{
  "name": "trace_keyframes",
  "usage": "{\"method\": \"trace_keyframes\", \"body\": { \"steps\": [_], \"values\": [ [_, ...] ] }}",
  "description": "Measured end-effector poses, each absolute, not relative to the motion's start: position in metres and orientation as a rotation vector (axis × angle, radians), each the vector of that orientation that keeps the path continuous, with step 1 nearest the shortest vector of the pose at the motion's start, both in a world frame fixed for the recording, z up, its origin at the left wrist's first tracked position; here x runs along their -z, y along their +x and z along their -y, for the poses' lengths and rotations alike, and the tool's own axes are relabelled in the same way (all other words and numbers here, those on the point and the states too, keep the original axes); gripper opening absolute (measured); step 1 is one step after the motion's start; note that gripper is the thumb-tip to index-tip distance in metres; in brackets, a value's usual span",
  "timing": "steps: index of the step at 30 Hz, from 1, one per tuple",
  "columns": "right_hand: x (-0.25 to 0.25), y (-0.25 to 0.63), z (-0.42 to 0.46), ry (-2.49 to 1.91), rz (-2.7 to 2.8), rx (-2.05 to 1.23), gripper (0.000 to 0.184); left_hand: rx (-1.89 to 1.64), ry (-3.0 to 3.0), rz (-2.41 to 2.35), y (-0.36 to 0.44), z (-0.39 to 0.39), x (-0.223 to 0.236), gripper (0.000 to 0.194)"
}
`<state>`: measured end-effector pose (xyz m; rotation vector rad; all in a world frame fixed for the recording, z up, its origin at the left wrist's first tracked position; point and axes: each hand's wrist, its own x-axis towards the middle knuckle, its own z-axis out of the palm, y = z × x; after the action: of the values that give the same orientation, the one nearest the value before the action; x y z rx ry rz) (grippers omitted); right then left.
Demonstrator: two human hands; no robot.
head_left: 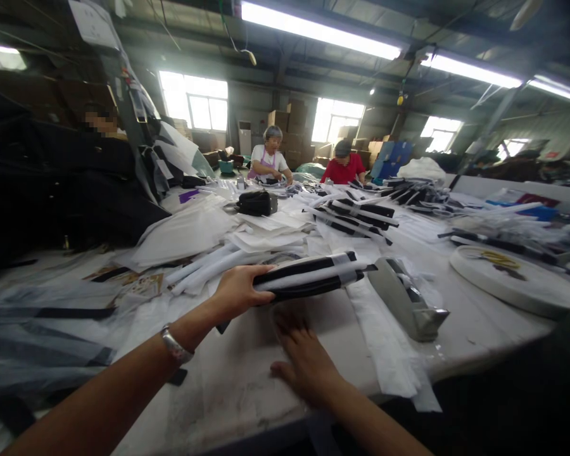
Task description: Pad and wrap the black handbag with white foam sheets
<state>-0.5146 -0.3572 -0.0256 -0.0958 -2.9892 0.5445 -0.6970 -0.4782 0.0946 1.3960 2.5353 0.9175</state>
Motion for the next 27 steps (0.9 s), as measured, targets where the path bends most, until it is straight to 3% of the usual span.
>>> {"method": "trace_keyframes", "body": {
  "steps": [2,9,27],
  "values": [
    [0.034,-0.540,0.354,-0.081,2.978,-0.553,0.081,-0.917,1.398,-2.539,-0.695,0.478,-0.095,0.060],
    [0.044,-0.623,0.354,-0.303,2.884,-0.554,0.065,-0.897,1.422,-2.533,-0.705,0.469,-0.107,0.059],
    [0.025,-0.603,0.363,-0.237,2.991,-0.695,0.057,-0.845,1.463,-2.396,-0.742,0.448,-0.133,0.059]
  ]
}}
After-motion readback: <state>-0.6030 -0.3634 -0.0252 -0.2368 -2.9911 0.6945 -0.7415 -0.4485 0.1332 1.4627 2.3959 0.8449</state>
